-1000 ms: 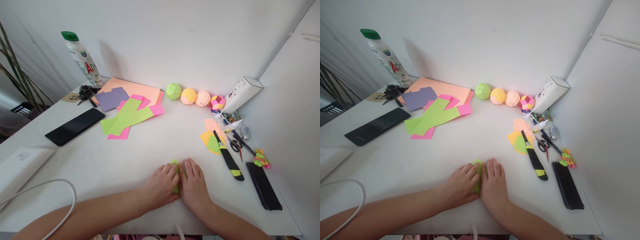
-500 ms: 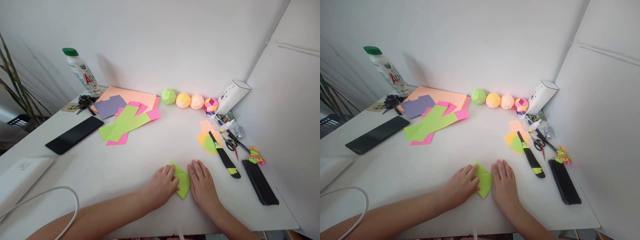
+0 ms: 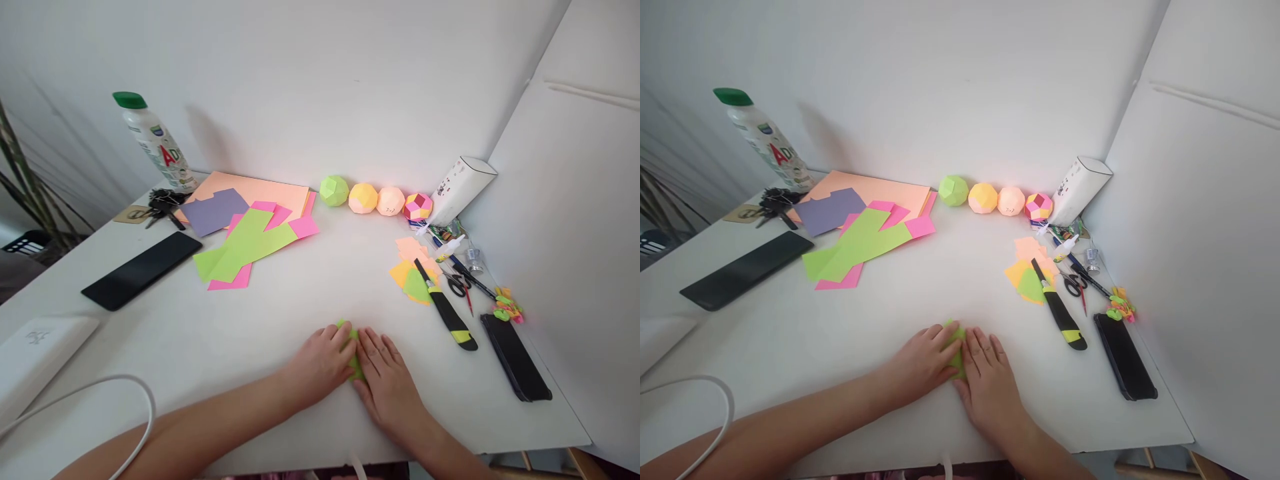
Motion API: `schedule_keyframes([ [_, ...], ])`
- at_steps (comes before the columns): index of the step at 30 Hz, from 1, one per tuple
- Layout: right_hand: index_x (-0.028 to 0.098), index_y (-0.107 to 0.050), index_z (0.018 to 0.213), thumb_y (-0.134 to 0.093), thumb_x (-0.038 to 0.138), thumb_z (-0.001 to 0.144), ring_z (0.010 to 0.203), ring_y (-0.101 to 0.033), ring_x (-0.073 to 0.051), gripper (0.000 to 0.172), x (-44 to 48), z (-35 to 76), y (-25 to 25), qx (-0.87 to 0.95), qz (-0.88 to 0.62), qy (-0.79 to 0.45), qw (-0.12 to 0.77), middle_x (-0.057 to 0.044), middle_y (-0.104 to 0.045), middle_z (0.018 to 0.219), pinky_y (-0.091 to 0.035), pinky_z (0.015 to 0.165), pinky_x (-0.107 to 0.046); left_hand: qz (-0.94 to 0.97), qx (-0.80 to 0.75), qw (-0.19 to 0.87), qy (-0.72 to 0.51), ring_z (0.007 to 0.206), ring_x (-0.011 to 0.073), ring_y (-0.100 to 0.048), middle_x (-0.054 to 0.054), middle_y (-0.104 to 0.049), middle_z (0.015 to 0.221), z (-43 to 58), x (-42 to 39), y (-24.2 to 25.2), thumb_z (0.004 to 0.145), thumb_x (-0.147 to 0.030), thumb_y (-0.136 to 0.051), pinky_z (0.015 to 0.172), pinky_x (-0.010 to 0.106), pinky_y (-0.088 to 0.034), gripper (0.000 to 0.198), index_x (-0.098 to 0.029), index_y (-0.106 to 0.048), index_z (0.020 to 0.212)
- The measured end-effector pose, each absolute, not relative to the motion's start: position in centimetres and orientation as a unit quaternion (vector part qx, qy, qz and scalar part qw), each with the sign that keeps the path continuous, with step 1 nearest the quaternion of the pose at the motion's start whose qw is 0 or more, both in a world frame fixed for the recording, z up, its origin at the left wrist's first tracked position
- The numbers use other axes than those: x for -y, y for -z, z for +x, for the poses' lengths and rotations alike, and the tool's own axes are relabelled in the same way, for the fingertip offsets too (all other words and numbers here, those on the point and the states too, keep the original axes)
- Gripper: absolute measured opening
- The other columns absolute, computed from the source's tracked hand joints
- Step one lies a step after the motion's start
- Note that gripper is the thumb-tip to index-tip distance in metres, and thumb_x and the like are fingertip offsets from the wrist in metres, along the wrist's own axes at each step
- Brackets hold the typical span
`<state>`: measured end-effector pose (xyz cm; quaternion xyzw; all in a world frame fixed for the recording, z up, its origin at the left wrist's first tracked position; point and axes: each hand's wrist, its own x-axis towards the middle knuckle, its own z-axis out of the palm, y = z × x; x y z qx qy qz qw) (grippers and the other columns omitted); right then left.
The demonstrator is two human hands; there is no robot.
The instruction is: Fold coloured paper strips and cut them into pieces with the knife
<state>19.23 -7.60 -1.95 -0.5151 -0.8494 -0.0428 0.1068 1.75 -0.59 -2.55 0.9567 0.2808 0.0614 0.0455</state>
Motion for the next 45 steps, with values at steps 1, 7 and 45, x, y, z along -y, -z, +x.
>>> schedule_keyframes([
  [1, 0.008, -0.047, 0.135, -0.042, 0.028, 0.093, 0.133, -0.037, -0.027, 0.046, 7.7, 19.0, 2.0, 0.851, -0.515, 0.041, 0.089, -0.015, -0.045, 0.141, -0.038, 0.105, -0.048, 0.957, -0.278, 0.039, -0.065, 0.102, 0.0253, -0.056, 0.018, -0.050, 0.131, 1.7, 0.6, 2.7, 0.092, -0.034, -0.052, 0.082, 0.037, -0.048, 0.036, -0.011, -0.051, 0.120],
  [7, 0.003, -0.051, 0.131, -0.049, 0.044, 0.089, 0.130, -0.039, -0.033, 0.059, 9.0, 19.0, 2.4, 0.847, -0.525, 0.071, 0.044, -0.020, -0.045, 0.140, -0.037, 0.103, -0.048, 0.962, -0.261, -0.019, -0.071, 0.101, 0.0278, -0.058, 0.022, -0.053, 0.129, 1.8, 1.0, 2.3, 0.094, -0.024, -0.043, 0.078, 0.038, -0.047, 0.028, -0.008, -0.056, 0.113],
  [45, 0.014, -0.064, 0.104, -0.050, 0.018, 0.090, 0.113, -0.054, -0.027, 0.021, 9.3, 22.9, -0.1, 0.852, -0.494, -0.014, 0.171, -0.019, -0.057, 0.122, -0.052, 0.089, -0.043, 0.953, -0.280, 0.096, -0.064, 0.126, 0.0376, -0.038, 0.024, -0.040, 0.140, 1.0, 1.6, 2.3, 0.078, -0.068, -0.048, 0.101, 0.048, -0.034, 0.076, -0.007, -0.053, 0.123],
])
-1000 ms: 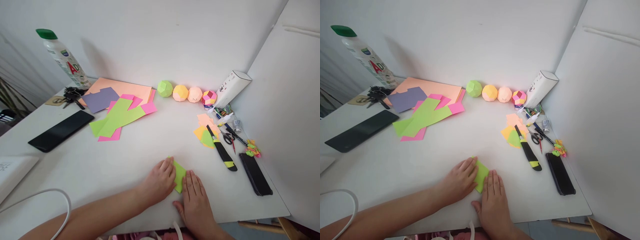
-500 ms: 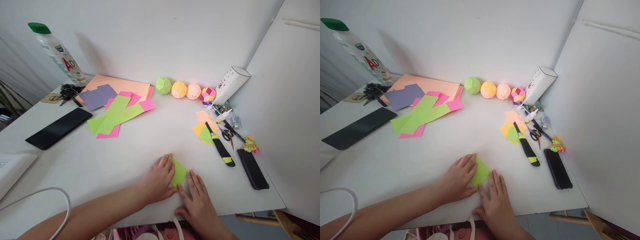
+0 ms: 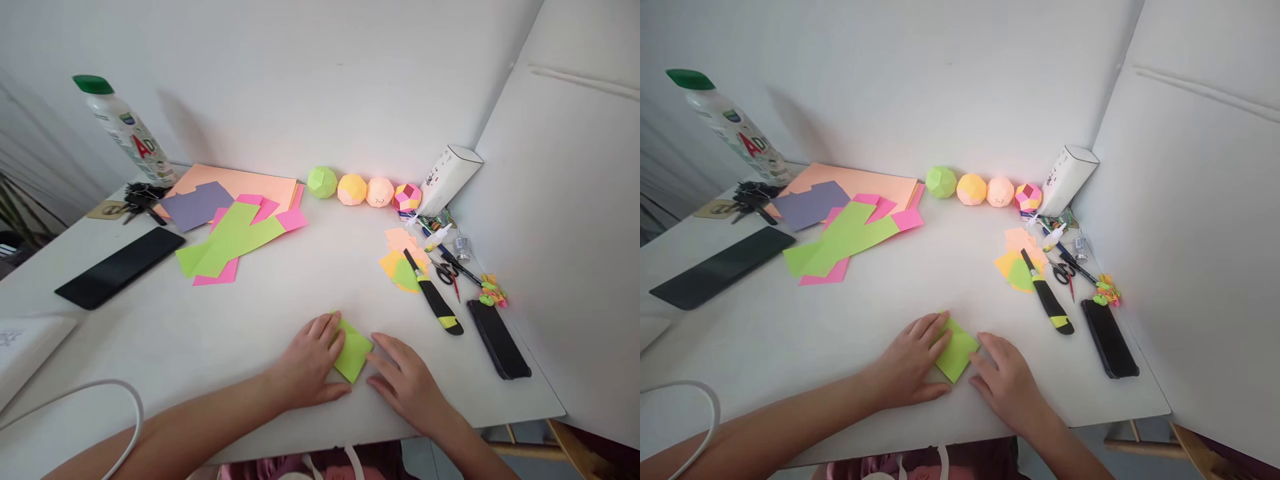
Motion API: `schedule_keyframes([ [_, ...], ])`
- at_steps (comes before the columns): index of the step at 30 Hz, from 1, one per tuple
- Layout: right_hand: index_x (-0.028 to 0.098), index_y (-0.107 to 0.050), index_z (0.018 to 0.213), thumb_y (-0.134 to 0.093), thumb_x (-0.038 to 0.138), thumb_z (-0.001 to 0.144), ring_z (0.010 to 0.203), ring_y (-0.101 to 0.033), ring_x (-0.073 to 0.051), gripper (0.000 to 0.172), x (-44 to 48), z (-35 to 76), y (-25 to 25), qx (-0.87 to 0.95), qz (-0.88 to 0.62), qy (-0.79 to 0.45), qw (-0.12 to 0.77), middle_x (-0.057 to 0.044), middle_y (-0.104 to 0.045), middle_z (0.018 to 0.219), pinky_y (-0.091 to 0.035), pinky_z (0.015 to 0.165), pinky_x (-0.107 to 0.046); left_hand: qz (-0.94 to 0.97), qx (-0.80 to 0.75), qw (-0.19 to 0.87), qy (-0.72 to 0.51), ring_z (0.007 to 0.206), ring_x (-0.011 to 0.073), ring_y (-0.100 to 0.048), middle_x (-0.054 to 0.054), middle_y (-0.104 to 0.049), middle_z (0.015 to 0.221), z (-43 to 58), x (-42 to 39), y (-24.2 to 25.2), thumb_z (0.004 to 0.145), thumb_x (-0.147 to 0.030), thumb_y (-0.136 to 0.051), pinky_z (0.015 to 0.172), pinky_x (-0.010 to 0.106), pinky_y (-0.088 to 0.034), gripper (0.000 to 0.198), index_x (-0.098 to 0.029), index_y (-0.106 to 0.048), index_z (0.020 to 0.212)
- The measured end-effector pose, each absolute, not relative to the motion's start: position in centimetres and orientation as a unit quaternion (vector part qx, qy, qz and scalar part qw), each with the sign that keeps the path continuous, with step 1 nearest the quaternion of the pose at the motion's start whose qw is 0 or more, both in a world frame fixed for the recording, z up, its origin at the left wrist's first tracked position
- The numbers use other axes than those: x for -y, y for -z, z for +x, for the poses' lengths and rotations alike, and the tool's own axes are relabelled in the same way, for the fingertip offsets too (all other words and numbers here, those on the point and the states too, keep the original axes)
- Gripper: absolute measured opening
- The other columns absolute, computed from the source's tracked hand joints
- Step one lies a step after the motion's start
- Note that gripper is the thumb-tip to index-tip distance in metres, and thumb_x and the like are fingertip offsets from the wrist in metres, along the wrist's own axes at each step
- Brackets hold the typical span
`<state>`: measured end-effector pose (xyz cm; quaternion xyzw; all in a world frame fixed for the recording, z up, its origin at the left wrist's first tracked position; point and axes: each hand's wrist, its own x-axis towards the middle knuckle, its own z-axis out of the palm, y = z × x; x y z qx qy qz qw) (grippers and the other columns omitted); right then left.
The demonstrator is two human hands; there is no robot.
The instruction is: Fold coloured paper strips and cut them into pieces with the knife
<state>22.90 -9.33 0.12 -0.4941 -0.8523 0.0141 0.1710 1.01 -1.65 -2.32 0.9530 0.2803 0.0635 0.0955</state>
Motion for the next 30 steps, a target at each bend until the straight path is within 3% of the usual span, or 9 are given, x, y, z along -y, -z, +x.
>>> schedule_keyframes([
  [5, 0.016, -0.062, 0.092, -0.044, 0.011, 0.089, 0.098, -0.060, -0.022, 0.019, 5.8, 22.7, 0.1, 0.928, -0.351, 0.039, 0.116, -0.012, -0.066, 0.104, -0.054, 0.070, -0.032, 0.946, -0.279, 0.121, -0.109, 0.123, 0.0384, -0.039, 0.023, -0.042, 0.138, 0.7, 1.3, 3.3, 0.073, -0.065, -0.058, 0.100, 0.051, -0.036, 0.074, -0.009, -0.054, 0.120],
  [8, 0.017, -0.061, 0.089, -0.042, 0.010, 0.088, 0.090, -0.061, -0.018, 0.020, 4.3, 22.4, -0.7, 0.936, -0.314, 0.000, 0.158, -0.009, -0.067, 0.092, -0.051, 0.067, -0.029, 0.937, -0.272, 0.151, -0.159, 0.121, 0.0383, -0.041, 0.023, -0.047, 0.134, 0.6, 0.9, 3.5, 0.071, -0.060, -0.064, 0.098, 0.053, -0.038, 0.066, -0.011, -0.055, 0.115],
  [10, 0.017, -0.060, 0.090, -0.042, 0.010, 0.087, 0.084, -0.059, -0.017, 0.019, 3.4, 22.1, -1.6, 0.923, -0.312, -0.065, 0.213, -0.008, -0.067, 0.088, -0.050, 0.068, -0.029, 0.918, -0.266, 0.197, -0.220, 0.117, 0.0352, -0.045, 0.021, -0.051, 0.128, 0.5, 0.7, 3.2, 0.077, -0.049, -0.062, 0.096, 0.052, -0.039, 0.050, -0.013, -0.054, 0.111],
  [14, 0.019, -0.056, 0.072, -0.045, 0.014, 0.084, 0.064, -0.048, -0.014, 0.017, 2.2, 21.0, -3.5, 0.871, -0.341, -0.231, 0.269, -0.002, -0.056, 0.064, -0.044, 0.061, -0.027, 0.804, -0.279, 0.414, -0.323, 0.086, 0.0216, -0.057, 0.010, -0.062, 0.095, 0.1, 0.8, 1.7, 0.085, -0.043, -0.054, 0.076, 0.036, -0.048, 0.025, -0.019, -0.053, 0.090],
  [16, 0.019, -0.053, 0.065, -0.048, 0.017, 0.082, 0.057, -0.043, -0.012, 0.018, 2.0, 20.4, -3.7, 0.823, -0.371, -0.335, 0.270, 0.001, -0.049, 0.058, -0.039, 0.055, -0.025, 0.688, -0.298, 0.596, -0.287, 0.059, 0.0129, -0.050, 0.001, -0.055, 0.068, -0.1, 1.1, 1.0, 0.088, -0.050, -0.049, 0.055, 0.026, -0.042, 0.032, -0.019, -0.047, 0.081],
  [19, 0.018, -0.055, 0.069, -0.053, 0.023, 0.082, 0.053, -0.039, -0.009, 0.014, 2.1, 19.6, -3.3, 0.702, -0.434, -0.489, 0.281, 0.003, -0.048, 0.061, -0.034, 0.049, -0.022, 0.535, -0.299, 0.747, -0.259, 0.049, 0.0074, -0.038, -0.006, -0.043, 0.058, 0.0, 1.5, 0.6, 0.082, -0.061, -0.054, 0.047, 0.020, -0.032, 0.044, -0.021, -0.038, 0.076],
  [22, 0.017, -0.057, 0.073, -0.056, 0.027, 0.081, 0.053, -0.039, -0.008, 0.012, 2.5, 19.0, -2.4, 0.614, -0.473, -0.552, 0.309, 0.004, -0.048, 0.062, -0.032, 0.048, -0.020, 0.514, -0.327, 0.741, -0.283, 0.052, 0.0068, -0.036, -0.007, -0.040, 0.059, 0.1, 1.6, 0.7, 0.077, -0.062, -0.060, 0.050, 0.020, -0.030, 0.049, -0.020, -0.037, 0.071],
  [30, 0.017, -0.058, 0.074, -0.054, 0.016, 0.074, 0.058, -0.045, -0.009, 0.004, 2.9, 18.2, -1.0, 0.655, -0.477, -0.471, 0.350, 0.003, -0.055, 0.065, -0.035, 0.052, -0.021, 0.568, -0.368, 0.677, -0.290, 0.053, 0.0085, -0.033, -0.006, -0.040, 0.060, 0.0, 1.3, 1.2, 0.083, -0.059, -0.053, 0.049, 0.021, -0.028, 0.042, -0.018, -0.047, 0.077],
])
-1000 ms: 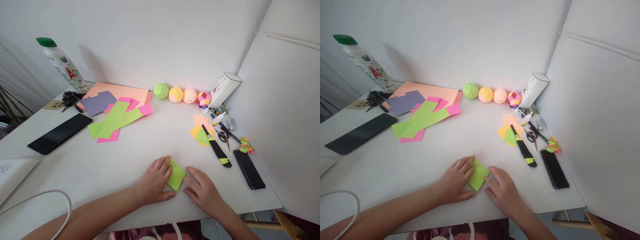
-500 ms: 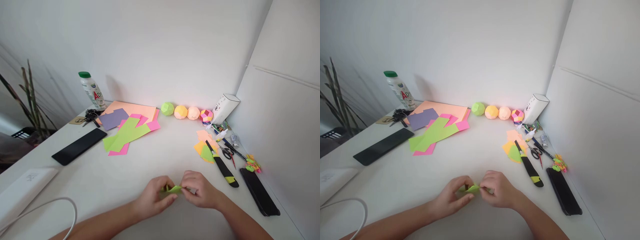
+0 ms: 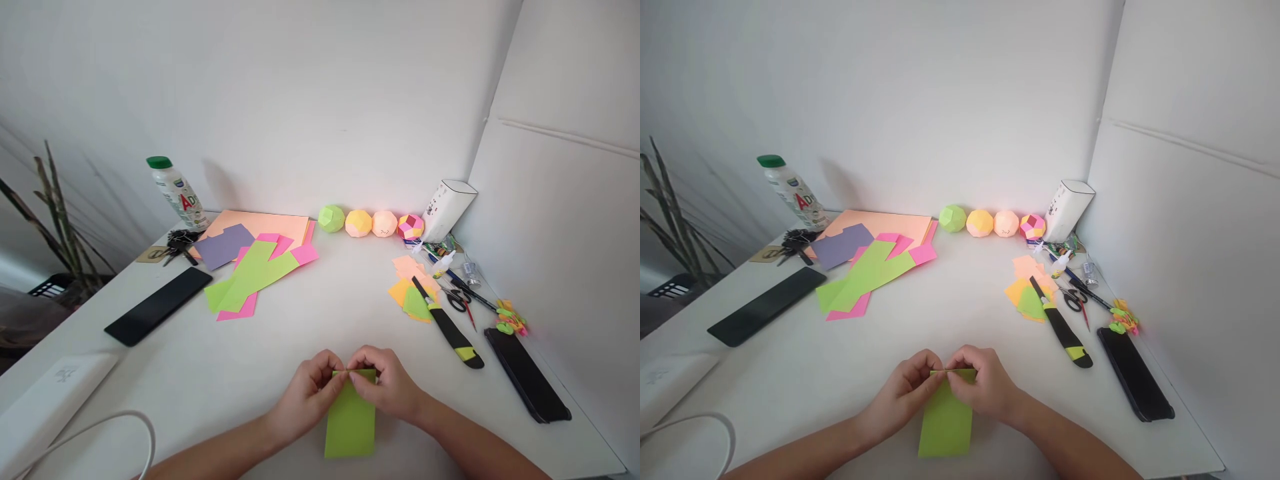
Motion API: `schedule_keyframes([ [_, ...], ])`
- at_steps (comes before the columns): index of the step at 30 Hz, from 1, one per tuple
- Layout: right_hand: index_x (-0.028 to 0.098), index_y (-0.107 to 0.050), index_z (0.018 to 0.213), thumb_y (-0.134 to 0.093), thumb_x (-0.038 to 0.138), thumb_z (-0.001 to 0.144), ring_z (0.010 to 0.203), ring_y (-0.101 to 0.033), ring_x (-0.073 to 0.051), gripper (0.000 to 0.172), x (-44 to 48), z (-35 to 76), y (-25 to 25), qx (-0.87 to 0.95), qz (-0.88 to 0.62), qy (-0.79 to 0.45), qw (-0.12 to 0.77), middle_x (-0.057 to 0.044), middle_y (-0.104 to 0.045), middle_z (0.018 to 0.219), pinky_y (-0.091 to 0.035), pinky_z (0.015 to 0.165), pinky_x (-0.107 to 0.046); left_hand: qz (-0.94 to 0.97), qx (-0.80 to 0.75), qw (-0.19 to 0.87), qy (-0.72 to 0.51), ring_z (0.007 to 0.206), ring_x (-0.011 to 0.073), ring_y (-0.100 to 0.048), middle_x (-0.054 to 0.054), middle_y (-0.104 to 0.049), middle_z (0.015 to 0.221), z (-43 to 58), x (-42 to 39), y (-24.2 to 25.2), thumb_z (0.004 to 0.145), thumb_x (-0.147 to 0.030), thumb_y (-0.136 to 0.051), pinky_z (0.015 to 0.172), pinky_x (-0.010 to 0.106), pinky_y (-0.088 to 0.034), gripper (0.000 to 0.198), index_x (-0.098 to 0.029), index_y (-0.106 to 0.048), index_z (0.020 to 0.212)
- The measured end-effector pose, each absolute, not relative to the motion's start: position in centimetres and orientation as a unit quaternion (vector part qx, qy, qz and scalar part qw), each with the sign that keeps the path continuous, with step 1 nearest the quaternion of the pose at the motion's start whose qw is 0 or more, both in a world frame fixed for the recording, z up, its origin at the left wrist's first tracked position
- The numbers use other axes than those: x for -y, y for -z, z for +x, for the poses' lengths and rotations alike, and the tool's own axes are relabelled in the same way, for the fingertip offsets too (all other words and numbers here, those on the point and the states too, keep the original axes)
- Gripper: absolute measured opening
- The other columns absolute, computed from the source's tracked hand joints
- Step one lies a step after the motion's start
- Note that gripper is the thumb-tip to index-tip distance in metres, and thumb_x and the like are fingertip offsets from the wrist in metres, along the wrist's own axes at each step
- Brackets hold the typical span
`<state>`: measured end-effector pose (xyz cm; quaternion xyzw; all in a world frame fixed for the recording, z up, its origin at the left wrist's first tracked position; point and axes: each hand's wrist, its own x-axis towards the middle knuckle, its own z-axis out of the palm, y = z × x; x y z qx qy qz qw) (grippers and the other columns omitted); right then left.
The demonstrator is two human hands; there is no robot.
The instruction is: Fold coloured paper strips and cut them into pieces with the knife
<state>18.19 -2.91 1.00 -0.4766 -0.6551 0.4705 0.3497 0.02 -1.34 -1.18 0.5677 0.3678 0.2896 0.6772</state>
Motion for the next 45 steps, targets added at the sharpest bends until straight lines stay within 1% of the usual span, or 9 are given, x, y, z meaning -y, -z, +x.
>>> schedule_keyframes([
  [14, 0.018, -0.051, 0.067, -0.055, 0.017, 0.071, 0.049, -0.040, -0.008, 0.006, 2.1, 20.2, -1.1, 0.600, -0.538, -0.476, 0.352, 0.005, -0.048, 0.057, -0.034, 0.045, -0.020, 0.523, -0.406, 0.673, -0.330, 0.054, 0.0091, -0.039, -0.005, -0.044, 0.060, -0.7, 0.7, 0.7, 0.080, -0.053, -0.060, 0.051, 0.021, -0.032, 0.037, -0.019, -0.045, 0.073],
  [18, 0.019, -0.052, 0.082, -0.053, 0.027, 0.082, 0.060, -0.050, -0.011, 0.008, 2.0, 20.9, -1.0, 0.571, -0.528, -0.498, 0.383, -0.001, -0.057, 0.076, -0.042, 0.052, -0.022, 0.505, -0.419, 0.673, -0.343, 0.055, 0.0096, -0.042, -0.004, -0.047, 0.062, -0.8, 0.1, 0.4, 0.078, -0.054, -0.061, 0.052, 0.021, -0.034, 0.038, -0.019, -0.046, 0.073],
  [21, 0.018, -0.056, 0.094, -0.059, 0.034, 0.081, 0.069, -0.052, -0.012, 0.021, 2.6, 19.8, -0.6, 0.603, -0.483, -0.524, 0.358, -0.003, -0.059, 0.085, -0.043, 0.058, -0.023, 0.513, -0.408, 0.678, -0.332, 0.054, 0.0094, -0.041, -0.005, -0.046, 0.061, -0.4, 0.3, 0.5, 0.077, -0.054, -0.062, 0.052, 0.021, -0.034, 0.039, -0.019, -0.046, 0.074],
  [26, 0.016, -0.057, 0.070, -0.055, 0.036, 0.084, 0.052, -0.036, -0.008, 0.024, 3.4, 18.3, 0.1, 0.626, -0.483, -0.524, 0.317, 0.003, -0.047, 0.060, -0.029, 0.047, -0.021, 0.565, -0.386, 0.668, -0.292, 0.052, 0.0092, -0.038, -0.005, -0.044, 0.058, 0.2, 0.9, 1.3, 0.078, -0.045, -0.063, 0.050, 0.022, -0.031, 0.030, -0.018, -0.051, 0.073],
  [33, 0.016, -0.056, 0.067, -0.057, 0.033, 0.081, 0.053, -0.037, -0.009, 0.023, 2.6, 19.6, -0.7, 0.606, -0.499, -0.533, 0.316, 0.003, -0.047, 0.060, -0.028, 0.047, -0.022, 0.524, -0.385, 0.688, -0.322, 0.052, 0.0111, -0.050, -0.002, -0.055, 0.058, -0.3, 0.2, 0.4, 0.078, -0.044, -0.064, 0.053, 0.024, -0.040, 0.032, -0.018, -0.048, 0.069],
  [37, 0.016, -0.054, 0.069, -0.058, 0.039, 0.083, 0.053, -0.036, -0.008, 0.027, 2.3, 20.5, -0.7, 0.567, -0.513, -0.538, 0.356, 0.004, -0.042, 0.060, -0.031, 0.048, -0.022, 0.483, -0.361, 0.712, -0.358, 0.063, 0.0149, -0.060, 0.002, -0.063, 0.074, -0.7, -0.3, -0.3, 0.083, -0.051, -0.059, 0.061, 0.029, -0.047, 0.035, -0.018, -0.048, 0.084],
  [41, 0.017, -0.056, 0.076, -0.054, 0.043, 0.087, 0.051, -0.044, -0.010, 0.028, 2.4, 20.2, -0.2, 0.569, -0.503, -0.551, 0.345, 0.004, -0.046, 0.059, -0.038, 0.045, -0.021, 0.478, -0.293, 0.795, -0.230, 0.074, 0.0186, -0.064, 0.005, -0.066, 0.082, -0.2, -0.1, 0.0, 0.075, -0.057, -0.066, 0.065, 0.030, -0.048, 0.049, -0.017, -0.052, 0.101],
  [43, 0.017, -0.059, 0.086, -0.051, 0.039, 0.089, 0.053, -0.049, -0.011, 0.024, 2.5, 20.1, 0.1, 0.607, -0.512, -0.495, 0.352, 0.001, -0.052, 0.063, -0.043, 0.045, -0.022, 0.459, -0.312, 0.804, -0.213, 0.078, 0.0187, -0.064, 0.006, -0.067, 0.085, 0.2, 0.2, 0.2, 0.073, -0.057, -0.068, 0.069, 0.029, -0.048, 0.048, -0.015, -0.058, 0.095],
  [45, 0.018, -0.058, 0.101, -0.048, 0.028, 0.090, 0.065, -0.056, -0.015, 0.018, 2.4, 20.1, 0.1, 0.682, -0.508, -0.348, 0.394, -0.004, -0.060, 0.078, -0.050, 0.054, -0.027, 0.428, -0.357, 0.798, -0.229, 0.075, 0.0181, -0.063, 0.006, -0.067, 0.086, 0.4, 0.2, 0.3, 0.072, -0.057, -0.069, 0.065, 0.028, -0.048, 0.048, -0.015, -0.060, 0.095],
])
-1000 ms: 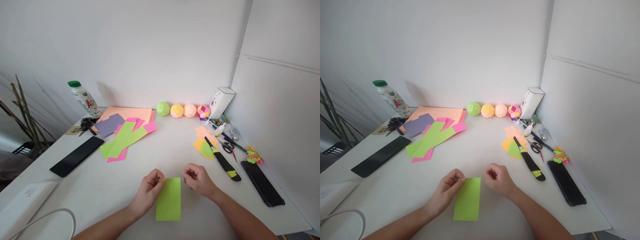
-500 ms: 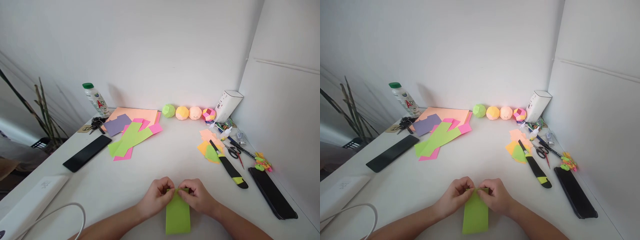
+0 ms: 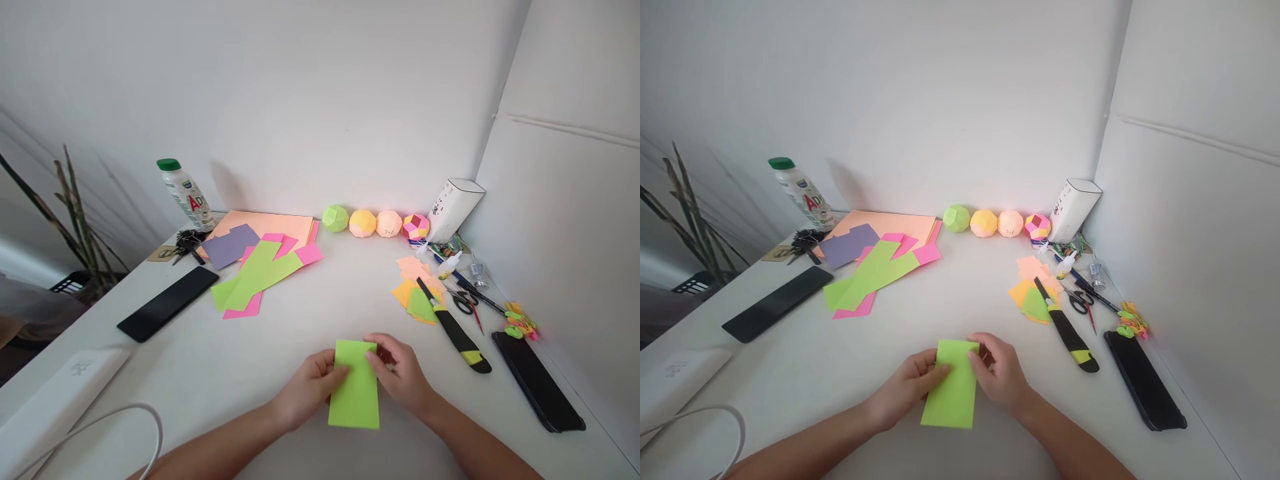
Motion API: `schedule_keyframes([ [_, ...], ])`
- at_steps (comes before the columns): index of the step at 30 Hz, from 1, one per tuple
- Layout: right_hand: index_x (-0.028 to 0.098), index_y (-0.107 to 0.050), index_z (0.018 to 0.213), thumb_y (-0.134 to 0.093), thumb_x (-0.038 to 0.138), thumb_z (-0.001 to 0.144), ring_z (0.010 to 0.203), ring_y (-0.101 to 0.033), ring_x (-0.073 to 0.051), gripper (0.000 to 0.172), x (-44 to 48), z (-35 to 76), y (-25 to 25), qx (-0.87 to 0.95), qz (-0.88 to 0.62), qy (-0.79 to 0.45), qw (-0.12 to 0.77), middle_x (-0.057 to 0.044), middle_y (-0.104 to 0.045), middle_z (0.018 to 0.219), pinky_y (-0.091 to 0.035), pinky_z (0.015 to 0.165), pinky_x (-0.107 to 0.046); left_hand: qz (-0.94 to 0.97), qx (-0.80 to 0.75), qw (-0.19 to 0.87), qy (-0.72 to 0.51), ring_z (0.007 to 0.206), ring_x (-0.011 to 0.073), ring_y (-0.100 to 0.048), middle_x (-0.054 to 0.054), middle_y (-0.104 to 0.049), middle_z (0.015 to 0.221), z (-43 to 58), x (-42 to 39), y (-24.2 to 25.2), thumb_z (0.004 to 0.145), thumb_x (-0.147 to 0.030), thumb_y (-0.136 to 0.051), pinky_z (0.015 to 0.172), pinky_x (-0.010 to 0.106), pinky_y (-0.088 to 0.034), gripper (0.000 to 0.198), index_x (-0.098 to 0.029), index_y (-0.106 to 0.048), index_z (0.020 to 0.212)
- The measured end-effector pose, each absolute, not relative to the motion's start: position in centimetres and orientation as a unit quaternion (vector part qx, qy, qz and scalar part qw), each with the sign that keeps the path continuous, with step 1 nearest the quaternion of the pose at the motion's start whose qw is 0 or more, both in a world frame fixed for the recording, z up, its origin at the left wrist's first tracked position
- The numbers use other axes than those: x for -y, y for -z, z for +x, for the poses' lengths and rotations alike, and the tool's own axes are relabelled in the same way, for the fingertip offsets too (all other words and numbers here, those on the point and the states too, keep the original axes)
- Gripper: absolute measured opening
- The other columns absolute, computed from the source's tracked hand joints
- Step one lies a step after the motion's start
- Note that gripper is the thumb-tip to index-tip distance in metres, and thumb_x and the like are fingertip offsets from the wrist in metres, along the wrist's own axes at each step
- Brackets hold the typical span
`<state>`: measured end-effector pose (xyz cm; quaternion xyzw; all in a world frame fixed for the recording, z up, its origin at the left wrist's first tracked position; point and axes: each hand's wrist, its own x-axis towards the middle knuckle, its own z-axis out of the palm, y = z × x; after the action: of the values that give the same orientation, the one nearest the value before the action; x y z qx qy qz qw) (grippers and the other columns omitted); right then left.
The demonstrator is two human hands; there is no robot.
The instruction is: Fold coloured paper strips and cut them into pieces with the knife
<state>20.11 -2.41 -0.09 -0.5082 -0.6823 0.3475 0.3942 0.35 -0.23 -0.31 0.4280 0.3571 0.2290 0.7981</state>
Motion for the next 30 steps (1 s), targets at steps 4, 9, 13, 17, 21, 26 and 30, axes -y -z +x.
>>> schedule_keyframes([
  [4, 0.017, -0.048, 0.124, -0.042, 0.005, 0.078, 0.108, -0.054, -0.027, 0.048, 2.4, 20.3, -0.3, 0.831, -0.395, -0.056, 0.389, -0.016, -0.057, 0.114, -0.051, 0.086, -0.048, 0.367, -0.398, 0.799, -0.263, 0.065, 0.0163, -0.059, 0.004, -0.065, 0.081, 0.3, -0.1, 0.4, 0.071, -0.055, -0.070, 0.054, 0.028, -0.049, 0.050, -0.016, -0.061, 0.101],
  [9, 0.013, -0.048, 0.117, -0.043, 0.002, 0.072, 0.121, -0.047, -0.029, 0.047, 3.0, 19.7, -0.5, 0.894, -0.318, -0.026, 0.314, -0.017, -0.056, 0.117, -0.046, 0.096, -0.054, 0.320, -0.400, 0.808, -0.291, 0.064, 0.0143, -0.057, 0.001, -0.061, 0.076, 0.4, -0.3, 0.5, 0.071, -0.051, -0.072, 0.054, 0.026, -0.048, 0.046, -0.015, -0.060, 0.097],
  [13, 0.014, -0.049, 0.112, -0.052, 0.013, 0.079, 0.118, -0.051, -0.028, 0.033, 3.1, 19.4, -0.7, 0.903, -0.300, -0.058, 0.303, -0.016, -0.061, 0.110, -0.046, 0.097, -0.052, 0.296, -0.408, 0.811, -0.298, 0.069, 0.0149, -0.059, 0.002, -0.063, 0.079, 0.4, -0.3, 0.6, 0.071, -0.049, -0.072, 0.062, 0.027, -0.049, 0.044, -0.015, -0.060, 0.096],
  [17, 0.016, -0.055, 0.102, -0.054, 0.010, 0.084, 0.113, -0.057, -0.025, 0.019, 2.8, 19.5, -0.8, 0.902, -0.301, -0.051, 0.306, -0.013, -0.066, 0.104, -0.048, 0.096, -0.046, 0.294, -0.416, 0.813, -0.282, 0.069, 0.0150, -0.059, 0.002, -0.063, 0.079, 0.3, -0.3, 0.4, 0.070, -0.049, -0.073, 0.061, 0.027, -0.049, 0.046, -0.015, -0.060, 0.097],
  [21, 0.016, -0.059, 0.100, -0.049, 0.005, 0.086, 0.101, -0.063, -0.020, 0.020, 2.6, 19.8, -0.7, 0.904, -0.282, -0.071, 0.314, -0.011, -0.070, 0.097, -0.052, 0.090, -0.040, 0.340, -0.423, 0.801, -0.251, 0.059, 0.0149, -0.058, 0.001, -0.062, 0.071, 0.3, -0.4, 0.4, 0.070, -0.053, -0.070, 0.051, 0.026, -0.047, 0.053, -0.014, -0.058, 0.103],
  [26, 0.017, -0.061, 0.090, -0.043, 0.010, 0.090, 0.082, -0.065, -0.017, 0.019, 2.7, 20.6, -0.3, 0.902, -0.293, -0.180, 0.261, -0.008, -0.070, 0.082, -0.055, 0.075, -0.033, 0.593, -0.502, 0.591, -0.216, 0.044, 0.0143, -0.051, -0.005, -0.054, 0.057, -0.5, -0.3, 1.6, 0.084, -0.037, -0.054, 0.043, 0.025, -0.041, 0.054, -0.014, -0.041, 0.131],
  [30, 0.018, -0.062, 0.084, -0.042, 0.018, 0.092, 0.074, -0.062, -0.017, 0.021, 2.7, 21.3, -0.6, 0.882, -0.321, -0.263, 0.222, -0.006, -0.067, 0.075, -0.053, 0.070, -0.032, 0.830, -0.373, 0.313, -0.273, 0.093, 0.0243, -0.060, 0.010, -0.064, 0.097, -1.1, -0.5, 2.5, 0.083, -0.012, -0.046, 0.080, 0.039, -0.050, 0.036, -0.019, -0.056, 0.117],
])
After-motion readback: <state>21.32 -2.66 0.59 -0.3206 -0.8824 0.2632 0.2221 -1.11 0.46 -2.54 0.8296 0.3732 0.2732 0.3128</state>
